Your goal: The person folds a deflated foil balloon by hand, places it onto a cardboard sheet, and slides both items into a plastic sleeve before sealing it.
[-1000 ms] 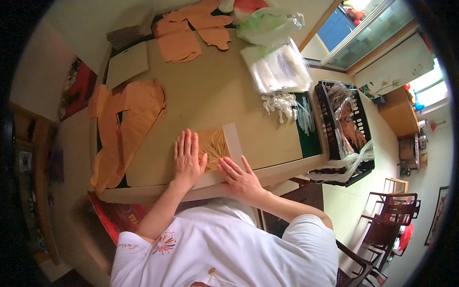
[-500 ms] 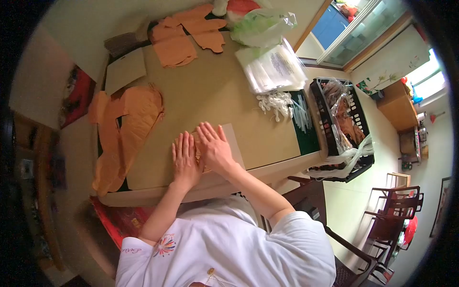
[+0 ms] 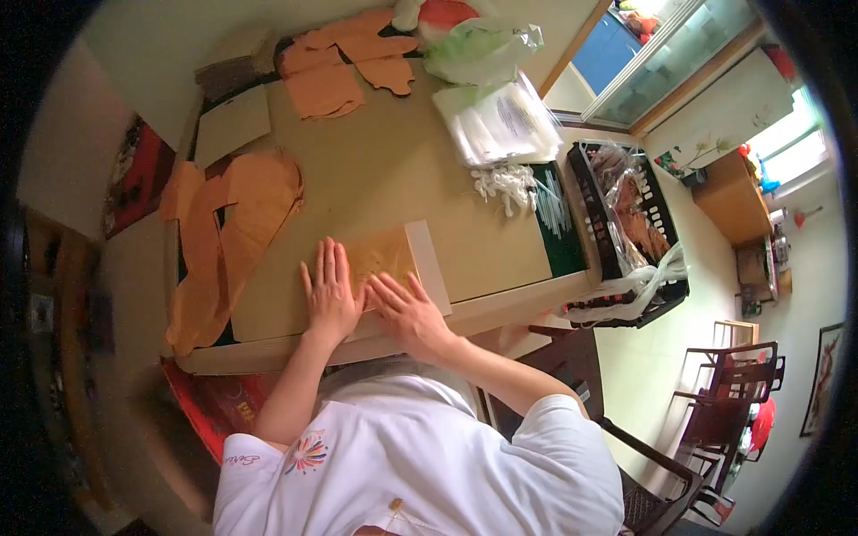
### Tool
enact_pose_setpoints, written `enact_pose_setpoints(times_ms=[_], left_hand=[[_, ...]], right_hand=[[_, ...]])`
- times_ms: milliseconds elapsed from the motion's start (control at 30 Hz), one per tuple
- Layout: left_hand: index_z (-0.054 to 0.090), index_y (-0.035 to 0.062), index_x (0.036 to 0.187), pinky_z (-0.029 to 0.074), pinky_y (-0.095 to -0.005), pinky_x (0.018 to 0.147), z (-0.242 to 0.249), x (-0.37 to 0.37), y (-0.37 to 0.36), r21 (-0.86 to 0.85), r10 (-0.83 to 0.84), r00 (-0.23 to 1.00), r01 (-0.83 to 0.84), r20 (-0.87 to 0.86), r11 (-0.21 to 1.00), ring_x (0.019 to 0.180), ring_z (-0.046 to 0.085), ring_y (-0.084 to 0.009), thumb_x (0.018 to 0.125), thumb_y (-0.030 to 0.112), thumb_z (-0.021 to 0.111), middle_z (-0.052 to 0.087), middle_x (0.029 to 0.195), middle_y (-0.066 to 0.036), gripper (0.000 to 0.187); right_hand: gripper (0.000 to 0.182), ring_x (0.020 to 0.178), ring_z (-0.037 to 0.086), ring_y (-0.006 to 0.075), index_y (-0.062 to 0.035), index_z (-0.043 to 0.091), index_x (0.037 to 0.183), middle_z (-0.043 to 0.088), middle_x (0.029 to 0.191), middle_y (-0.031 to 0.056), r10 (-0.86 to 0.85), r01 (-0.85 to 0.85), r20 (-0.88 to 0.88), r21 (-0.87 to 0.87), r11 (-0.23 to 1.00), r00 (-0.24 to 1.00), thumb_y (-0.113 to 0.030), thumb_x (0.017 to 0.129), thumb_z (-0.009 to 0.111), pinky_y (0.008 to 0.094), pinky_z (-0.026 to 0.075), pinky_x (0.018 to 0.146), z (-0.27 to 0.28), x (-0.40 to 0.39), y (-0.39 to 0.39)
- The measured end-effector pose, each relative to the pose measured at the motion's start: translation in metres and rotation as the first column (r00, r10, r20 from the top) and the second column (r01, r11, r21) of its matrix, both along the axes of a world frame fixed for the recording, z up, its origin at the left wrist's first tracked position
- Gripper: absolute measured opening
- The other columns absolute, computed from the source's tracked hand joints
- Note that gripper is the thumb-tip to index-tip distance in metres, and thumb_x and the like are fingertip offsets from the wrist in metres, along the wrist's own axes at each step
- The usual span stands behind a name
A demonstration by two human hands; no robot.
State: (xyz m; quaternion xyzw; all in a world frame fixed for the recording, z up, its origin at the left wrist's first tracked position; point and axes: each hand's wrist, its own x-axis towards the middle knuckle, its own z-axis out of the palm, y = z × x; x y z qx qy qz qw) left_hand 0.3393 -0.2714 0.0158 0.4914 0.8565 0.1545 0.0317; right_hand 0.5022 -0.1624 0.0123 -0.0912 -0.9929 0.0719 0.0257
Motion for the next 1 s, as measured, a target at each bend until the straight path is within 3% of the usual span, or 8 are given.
enact_pose_setpoints(times_ms=[67,167,400,567,700,800,933,1000], left_hand=[[0.02,-0.0043,0.147,0.01,-0.0582,0.114,0.0,-0.001,0.001,0.019,0.0,1.0,0.0,-0.009,1.0,0.145,0.015,-0.0335,0.091,0.044,0.052,0.019,0.154,-0.021,0.081],[0.02,-0.0041,0.147,0.01,-0.0582,0.114,-0.003,-0.001,0.0,0.026,-0.002,1.0,0.003,-0.022,1.0,0.144,0.016,-0.0336,0.091,0.044,0.052,0.019,0.154,-0.021,0.08],[0.021,-0.003,0.147,0.01,-0.0578,0.114,-0.006,-0.001,0.001,0.028,-0.003,0.999,0.004,-0.04,1.0,0.145,0.015,-0.0315,0.091,0.045,0.052,0.019,0.155,-0.021,0.08],[0.02,-0.0024,0.147,0.008,-0.0574,0.114,-0.006,-0.003,0.001,0.03,0.004,1.0,-0.003,-0.025,1.0,0.145,0.014,-0.0309,0.092,0.047,0.051,0.018,0.155,-0.02,0.081],[0.02,-0.0025,0.147,0.008,-0.0575,0.114,-0.007,-0.003,0.0,0.067,0.003,1.0,-0.004,0.005,0.998,0.145,0.014,-0.0312,0.091,0.048,0.051,0.017,0.155,-0.02,0.082],[0.02,-0.0029,0.147,0.007,-0.0577,0.114,-0.009,-0.003,0.001,0.047,-0.003,1.0,0.002,0.019,0.999,0.145,0.014,-0.0314,0.091,0.048,0.052,0.017,0.155,-0.02,0.082],[0.022,-0.0033,0.147,0.008,-0.0575,0.115,-0.006,-0.003,0.0,0.021,0.004,1.0,-0.004,-0.001,1.0,0.146,0.013,-0.0293,0.092,0.052,0.048,0.017,0.156,-0.02,0.082],[0.022,-0.0035,0.147,0.008,-0.0577,0.115,-0.007,-0.002,0.001,0.018,0.003,1.0,-0.003,0.001,1.0,0.146,0.013,-0.0298,0.092,0.051,0.048,0.017,0.155,-0.02,0.082]], right_hand=[[0.053,0.144,0.021,0.0228,-0.0087,0.041,0.142,0.029,0.154,0.0093,-0.037,0.036,-0.008,-0.121,0.992,0.999,-0.028,0.093,0.048,0.0501,0.012,0.116,0.011,0.018,-0.011],[0.045,0.14,0.03,0.0232,-0.0086,0.051,0.135,0.037,0.149,0.0099,-0.196,0.198,-0.052,0.038,0.979,0.979,-0.024,0.092,0.049,0.0484,0.019,0.114,0.024,0.051,0.01],[0.019,0.08,0.065,0.0311,-0.0045,0.065,0.102,0.065,0.099,0.0152,-0.616,0.552,-0.059,-0.383,0.74,0.785,-0.013,0.087,0.058,0.0366,0.052,0.072,0.044,0.048,0.037],[0.022,0.074,0.064,0.0254,-0.0041,0.063,0.1,0.067,0.083,0.0114,-0.597,0.52,0.1,-0.616,0.591,0.796,-0.019,0.084,0.067,0.0362,0.051,0.067,0.027,0.037,0.058],[0.022,0.057,0.058,0.0117,-0.0028,0.064,0.093,0.064,0.072,0.0045,-0.591,0.406,0.221,-0.892,0.2,0.776,-0.02,0.082,0.073,0.0279,0.047,0.05,0.021,0.031,0.063],[0.015,0.056,0.055,0.0074,-0.0042,0.064,0.089,0.062,0.073,0.0011,-0.504,0.372,0.282,-0.924,0.085,0.816,-0.017,0.084,0.071,0.0235,0.043,0.047,0.013,0.042,0.076],[0.012,0.061,0.055,0.0068,-0.0037,0.065,0.089,0.062,0.071,-0.0009,-0.566,0.47,0.202,-0.797,0.38,0.8,-0.003,0.077,0.067,0.0219,0.042,0.052,0.06,0.101,0.136],[0.01,0.061,0.053,0.0053,-0.0035,0.063,0.09,0.062,0.071,-0.0011,-0.688,0.454,0.111,-0.823,0.341,0.717,-0.002,0.081,0.066,0.0212,0.04,0.052,0.072,0.129,0.164]])
